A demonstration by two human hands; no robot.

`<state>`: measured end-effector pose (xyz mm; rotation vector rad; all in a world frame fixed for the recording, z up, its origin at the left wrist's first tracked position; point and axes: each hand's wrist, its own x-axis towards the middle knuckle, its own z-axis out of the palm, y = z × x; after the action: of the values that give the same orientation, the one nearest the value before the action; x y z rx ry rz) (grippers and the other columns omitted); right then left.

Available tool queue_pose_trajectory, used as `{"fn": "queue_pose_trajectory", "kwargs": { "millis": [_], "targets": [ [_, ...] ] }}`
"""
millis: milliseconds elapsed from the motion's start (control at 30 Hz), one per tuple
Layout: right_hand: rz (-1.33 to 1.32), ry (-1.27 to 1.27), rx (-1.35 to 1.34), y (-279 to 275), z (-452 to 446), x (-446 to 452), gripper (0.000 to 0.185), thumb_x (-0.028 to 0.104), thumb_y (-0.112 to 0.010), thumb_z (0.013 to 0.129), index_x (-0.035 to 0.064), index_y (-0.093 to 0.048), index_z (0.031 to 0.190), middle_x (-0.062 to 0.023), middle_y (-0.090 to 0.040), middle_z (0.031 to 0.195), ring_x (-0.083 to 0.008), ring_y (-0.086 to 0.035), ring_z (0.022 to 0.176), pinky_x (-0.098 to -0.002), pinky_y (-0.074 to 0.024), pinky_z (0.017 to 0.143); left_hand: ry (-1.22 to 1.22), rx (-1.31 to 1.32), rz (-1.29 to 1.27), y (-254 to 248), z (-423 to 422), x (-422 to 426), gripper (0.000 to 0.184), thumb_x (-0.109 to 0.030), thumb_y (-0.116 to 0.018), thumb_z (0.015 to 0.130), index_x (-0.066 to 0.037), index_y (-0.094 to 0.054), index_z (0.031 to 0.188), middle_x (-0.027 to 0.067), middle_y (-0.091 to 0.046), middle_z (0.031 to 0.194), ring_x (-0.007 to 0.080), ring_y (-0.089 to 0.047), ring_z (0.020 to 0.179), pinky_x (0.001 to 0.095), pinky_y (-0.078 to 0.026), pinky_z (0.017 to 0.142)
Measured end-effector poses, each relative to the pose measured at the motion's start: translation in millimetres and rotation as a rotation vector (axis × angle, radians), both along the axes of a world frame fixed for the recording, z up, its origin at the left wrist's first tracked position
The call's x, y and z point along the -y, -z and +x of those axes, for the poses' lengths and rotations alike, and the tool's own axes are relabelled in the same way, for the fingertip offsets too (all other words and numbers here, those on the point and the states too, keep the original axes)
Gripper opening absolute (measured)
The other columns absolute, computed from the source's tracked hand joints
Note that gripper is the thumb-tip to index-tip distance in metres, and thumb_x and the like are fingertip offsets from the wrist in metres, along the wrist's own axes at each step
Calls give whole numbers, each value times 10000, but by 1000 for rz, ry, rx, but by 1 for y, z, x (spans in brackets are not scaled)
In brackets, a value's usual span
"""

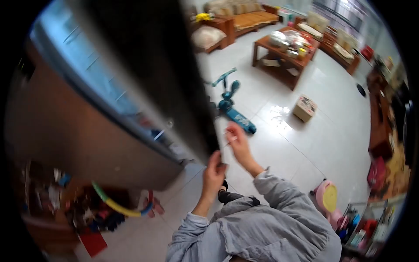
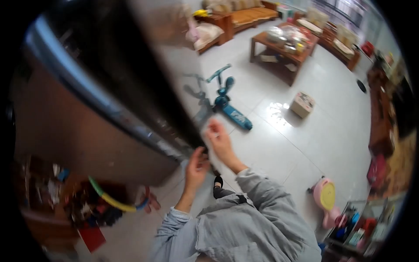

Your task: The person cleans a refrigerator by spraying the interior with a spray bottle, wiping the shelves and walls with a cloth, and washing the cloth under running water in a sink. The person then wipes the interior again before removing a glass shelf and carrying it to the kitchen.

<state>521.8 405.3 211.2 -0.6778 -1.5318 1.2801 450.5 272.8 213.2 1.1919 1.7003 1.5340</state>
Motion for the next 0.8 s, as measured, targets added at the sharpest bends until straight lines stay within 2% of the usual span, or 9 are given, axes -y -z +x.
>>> {"fn": "queue_pose_trajectory", "kwargs": {
  "millis": [167,200,233,300,400,600,700,733,800],
  "targets": [
    [-52,244,16,11,43,-44,418,281,-431,929,-9,-428,1229,-92,-497,1166,-177,-464,1079,-281,-366,922,149,-139,-213,24,-7,40,384,-140,-613,793,-82,-526,1162,124,-585,1086,228,-618,864,298,-503,693],
    [-321,246,-333,27,57,-55,464,371,-364,939,12,-427,1226,-69,-516,1148,-166,-474,1056,-283,-358,910,109,-70,-277,29,-12,48,384,-149,-610,794,-79,-526,1163,120,-583,1094,228,-620,855,302,-502,697],
    [-292,334,-459,-1,57,-48,351,323,-377,936,27,-542,1030,-63,-569,925,-142,-533,853,-272,-429,770,73,-2,-336,36,-19,57,385,-159,-606,796,-77,-525,1163,116,-580,1101,228,-623,847,306,-501,701],
    [-359,375,-372,41,97,-89,377,391,-357,925,93,-540,785,-8,-544,675,-137,-510,634,-270,-412,584,-12,-56,-352,68,-37,73,373,-172,-623,797,-74,-541,1147,92,-607,1068,178,-618,849,281,-491,733],
    [-155,537,-573,25,108,-126,344,288,-416,909,28,-471,1127,-57,-554,1022,-169,-552,918,-310,-454,804,-34,-105,-405,92,-57,80,368,-172,-621,798,-66,-540,1142,100,-614,1050,172,-624,811,279,-489,736],
    [-17,807,-353,60,162,-225,370,314,-416,893,53,-515,1137,-62,-566,1012,-175,-560,859,-299,-474,724,26,-32,-473,111,-96,60,378,-205,-621,800,-61,-542,1141,109,-618,1037,163,-625,783,274,-487,730],
    [-130,691,-368,104,211,-296,333,286,-450,865,22,-544,1046,-95,-576,1010,-194,-575,824,-330,-483,680,33,-8,-534,114,-128,31,386,-221,-622,797,-61,-548,1140,112,-616,1046,163,-626,789,270,-487,726],
    [-234,834,-339,109,217,-311,325,246,-466,851,-8,-540,1040,-118,-571,1032,-220,-577,874,-355,-489,727,36,-15,-546,119,-138,21,390,-222,-623,794,-59,-549,1140,117,-616,1044,171,-627,794,274,-487,727],
    [-103,619,-387,102,214,-322,329,213,-483,836,-26,-529,1058,-144,-559,1060,-255,-568,927,-388,-483,792,43,-29,-568,135,-163,-2,397,-226,-625,789,-57,-551,1140,126,-617,1040,186,-628,803,281,-487,728]
  ]
}}
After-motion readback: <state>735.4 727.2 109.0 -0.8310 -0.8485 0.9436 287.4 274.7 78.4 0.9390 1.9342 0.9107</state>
